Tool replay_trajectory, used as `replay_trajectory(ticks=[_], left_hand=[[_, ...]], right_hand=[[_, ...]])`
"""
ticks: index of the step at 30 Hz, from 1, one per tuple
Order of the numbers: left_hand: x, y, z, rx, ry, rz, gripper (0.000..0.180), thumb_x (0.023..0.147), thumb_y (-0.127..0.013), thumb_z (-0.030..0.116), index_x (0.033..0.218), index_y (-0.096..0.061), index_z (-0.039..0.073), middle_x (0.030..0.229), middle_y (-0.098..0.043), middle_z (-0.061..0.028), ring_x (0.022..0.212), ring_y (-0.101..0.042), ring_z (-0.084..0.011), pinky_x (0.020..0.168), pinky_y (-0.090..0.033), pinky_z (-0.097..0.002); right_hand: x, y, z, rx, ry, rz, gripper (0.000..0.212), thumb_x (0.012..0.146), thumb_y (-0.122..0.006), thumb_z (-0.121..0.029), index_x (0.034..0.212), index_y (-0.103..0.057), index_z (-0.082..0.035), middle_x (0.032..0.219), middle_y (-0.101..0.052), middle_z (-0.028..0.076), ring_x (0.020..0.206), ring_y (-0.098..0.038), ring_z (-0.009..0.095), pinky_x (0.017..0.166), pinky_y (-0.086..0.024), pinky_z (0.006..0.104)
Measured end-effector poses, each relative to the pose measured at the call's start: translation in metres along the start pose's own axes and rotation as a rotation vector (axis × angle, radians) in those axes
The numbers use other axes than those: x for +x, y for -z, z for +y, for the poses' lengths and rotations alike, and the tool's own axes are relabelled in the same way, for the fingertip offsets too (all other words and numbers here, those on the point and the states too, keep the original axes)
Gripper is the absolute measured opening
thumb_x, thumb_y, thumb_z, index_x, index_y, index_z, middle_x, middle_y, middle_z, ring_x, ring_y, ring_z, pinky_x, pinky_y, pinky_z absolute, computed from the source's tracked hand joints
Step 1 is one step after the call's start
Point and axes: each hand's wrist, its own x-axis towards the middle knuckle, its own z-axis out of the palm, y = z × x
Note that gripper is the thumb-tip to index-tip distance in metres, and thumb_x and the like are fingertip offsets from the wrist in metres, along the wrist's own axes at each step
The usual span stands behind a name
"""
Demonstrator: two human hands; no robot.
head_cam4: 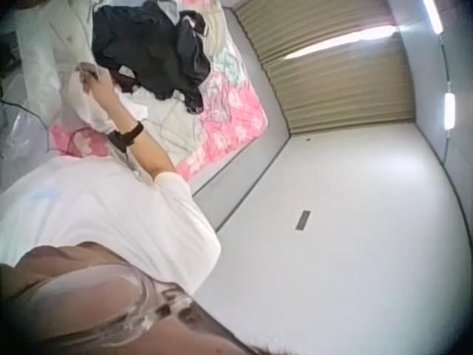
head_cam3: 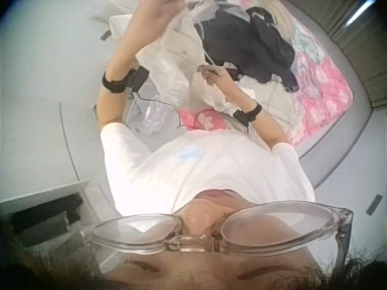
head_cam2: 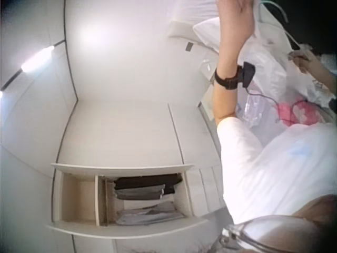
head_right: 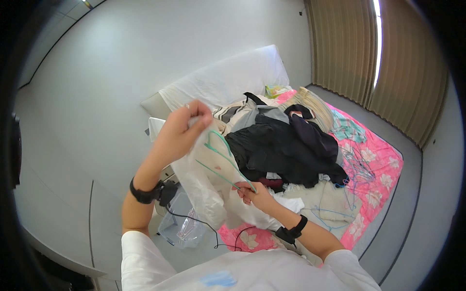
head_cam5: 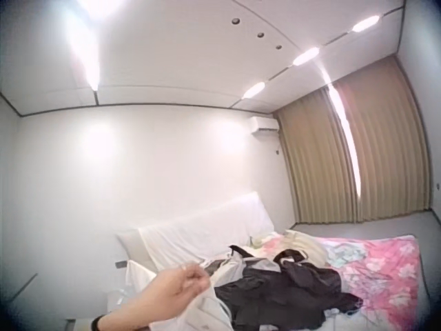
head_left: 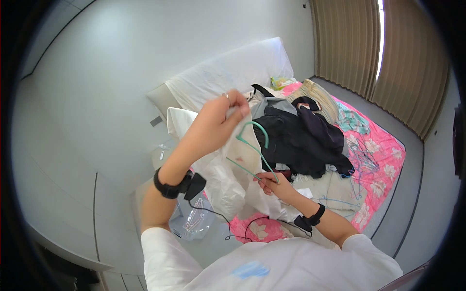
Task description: The person picks up several garments from a pile on a bed, places each one onto a clothes hanger, and hangs the hangers on a rod inside a wardrobe.
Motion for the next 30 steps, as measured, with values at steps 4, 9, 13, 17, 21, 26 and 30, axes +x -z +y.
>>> replay_trajectory(ticks=[4, 9, 13, 17, 21, 26, 30], left_hand=[[-0.042, 0.049, 0.012, 0.272, -0.247, 0.046, 0.021, 0.085, -0.064, 0.011, 0.102, -0.058, 0.000, 0.085, -0.062, -0.0099, 0.083, -0.061, -0.0259, 0.077, -0.046, -0.0307], [-0.097, 0.098, -0.057, 0.807, -0.193, 0.061, 0.016, 0.082, -0.065, 0.010, 0.095, -0.059, 0.001, 0.084, -0.061, -0.0121, 0.081, -0.060, -0.0311, 0.074, -0.047, -0.0375], [-0.144, 0.119, -0.094, 0.628, 0.122, 0.089, 0.011, 0.086, -0.060, 0.009, 0.089, -0.056, 0.000, 0.081, -0.058, -0.0157, 0.076, -0.057, -0.0338, 0.066, -0.046, -0.0404], [-0.182, 0.133, -0.100, 0.549, 0.136, 0.242, 0.011, 0.088, -0.056, 0.006, 0.083, -0.053, -0.003, 0.072, -0.047, -0.0169, 0.065, -0.048, -0.0292, 0.060, -0.040, -0.0360], [-0.211, 0.147, -0.102, 0.539, 0.219, 0.286, 0.012, 0.088, -0.056, 0.007, 0.082, -0.053, -0.002, 0.070, -0.048, -0.0167, 0.063, -0.047, -0.0307, 0.058, -0.038, -0.0366], [-0.264, 0.172, -0.132, 0.707, 0.205, 0.311, 0.012, 0.087, -0.058, 0.007, 0.080, -0.053, -0.001, 0.071, -0.051, -0.0179, 0.064, -0.050, -0.0346, 0.059, -0.040, -0.0392], [-0.293, 0.165, -0.147, 0.631, 0.316, 0.234, 0.013, 0.084, -0.061, 0.007, 0.079, -0.052, -0.001, 0.070, -0.052, -0.0189, 0.065, -0.052, -0.0365, 0.059, -0.041, -0.0399]], right_hand=[[-0.004, 0.001, 0.007, -0.040, 0.111, -0.069, 0.024, 0.096, -0.041, 0.000, 0.108, -0.061, 0.004, 0.073, -0.048, 0.000, 0.060, -0.041, 0.007, 0.055, -0.036, 0.0231], [-0.004, -0.019, 0.003, -0.094, 0.037, -0.126, 0.024, 0.095, -0.045, -0.001, 0.113, -0.060, 0.002, 0.074, -0.050, 0.001, 0.061, -0.044, 0.008, 0.057, -0.039, 0.0232], [0.003, -0.029, 0.020, 0.085, 0.053, -0.281, 0.039, 0.091, -0.052, -0.005, 0.130, -0.048, 0.000, 0.097, -0.058, 0.006, 0.085, -0.057, 0.013, 0.080, -0.047, 0.0277], [0.022, -0.064, 0.072, 0.009, -0.011, -0.139, 0.045, 0.087, -0.063, -0.010, 0.128, -0.048, 0.000, 0.109, -0.060, 0.009, 0.105, -0.059, 0.019, 0.095, -0.044, 0.0317], [0.053, -0.118, 0.094, -0.370, 0.179, 0.090, 0.032, 0.087, -0.064, -0.013, 0.115, -0.055, 0.000, 0.102, -0.063, 0.010, 0.094, -0.062, 0.019, 0.082, -0.050, 0.0329], [0.067, -0.098, 0.099, -0.638, 0.311, 0.315, 0.016, 0.091, -0.058, -0.014, 0.089, -0.055, 0.001, 0.075, -0.056, 0.011, 0.071, -0.052, 0.017, 0.066, -0.044, 0.0325], [0.077, -0.067, 0.033, -0.736, 0.323, 0.344, 0.025, 0.097, -0.049, -0.021, 0.085, -0.051, 0.001, 0.071, -0.049, 0.017, 0.065, -0.046, 0.022, 0.064, -0.042, 0.0342]])
